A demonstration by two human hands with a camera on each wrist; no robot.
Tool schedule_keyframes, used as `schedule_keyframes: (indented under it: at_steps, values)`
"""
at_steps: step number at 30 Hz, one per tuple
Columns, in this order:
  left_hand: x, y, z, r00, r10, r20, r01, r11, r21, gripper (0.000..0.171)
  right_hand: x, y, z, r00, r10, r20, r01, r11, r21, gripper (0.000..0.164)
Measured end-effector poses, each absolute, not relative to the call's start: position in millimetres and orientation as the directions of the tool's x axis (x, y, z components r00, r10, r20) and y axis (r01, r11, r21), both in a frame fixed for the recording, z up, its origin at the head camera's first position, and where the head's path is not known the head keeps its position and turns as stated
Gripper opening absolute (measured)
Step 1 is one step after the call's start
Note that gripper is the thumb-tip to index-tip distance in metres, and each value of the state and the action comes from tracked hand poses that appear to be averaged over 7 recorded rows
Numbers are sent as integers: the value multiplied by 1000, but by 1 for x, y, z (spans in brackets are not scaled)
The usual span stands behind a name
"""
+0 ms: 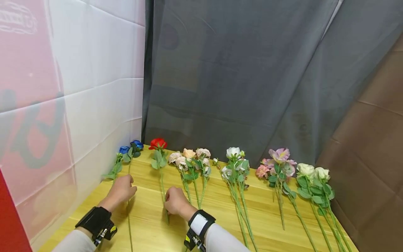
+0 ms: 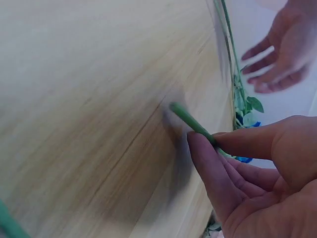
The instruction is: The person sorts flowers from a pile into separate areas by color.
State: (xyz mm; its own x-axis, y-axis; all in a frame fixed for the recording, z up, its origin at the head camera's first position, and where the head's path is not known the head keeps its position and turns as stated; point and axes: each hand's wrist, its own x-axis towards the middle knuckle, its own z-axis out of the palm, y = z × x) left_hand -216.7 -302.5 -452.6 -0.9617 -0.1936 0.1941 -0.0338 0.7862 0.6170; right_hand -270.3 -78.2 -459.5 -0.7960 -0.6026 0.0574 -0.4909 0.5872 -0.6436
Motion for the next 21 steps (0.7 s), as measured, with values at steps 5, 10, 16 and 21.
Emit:
schedule_keyframes:
  at_steps: [5,10,16,21]
  values:
    - [-216,-308,-461,-957,-213,195,-62,811,581,25,-274,-74,-463,-821,-564,94,-502,634,-588,44]
    - [-217,-306,-464,-957,-222,184,-83,825,559,28,-273,-66,-461,-832,-540,130,-513,657,-553,32]
    - [-212,-312,-467,-958,-244,153,-126,833,539,24,-272,-29,-443,-827,-500,258,-560,688,-461,13]
    - [-207,-322,-465,-951,-275,139,-168,840,515,29,-281,14,-432,-847,-401,349,-522,751,-404,18]
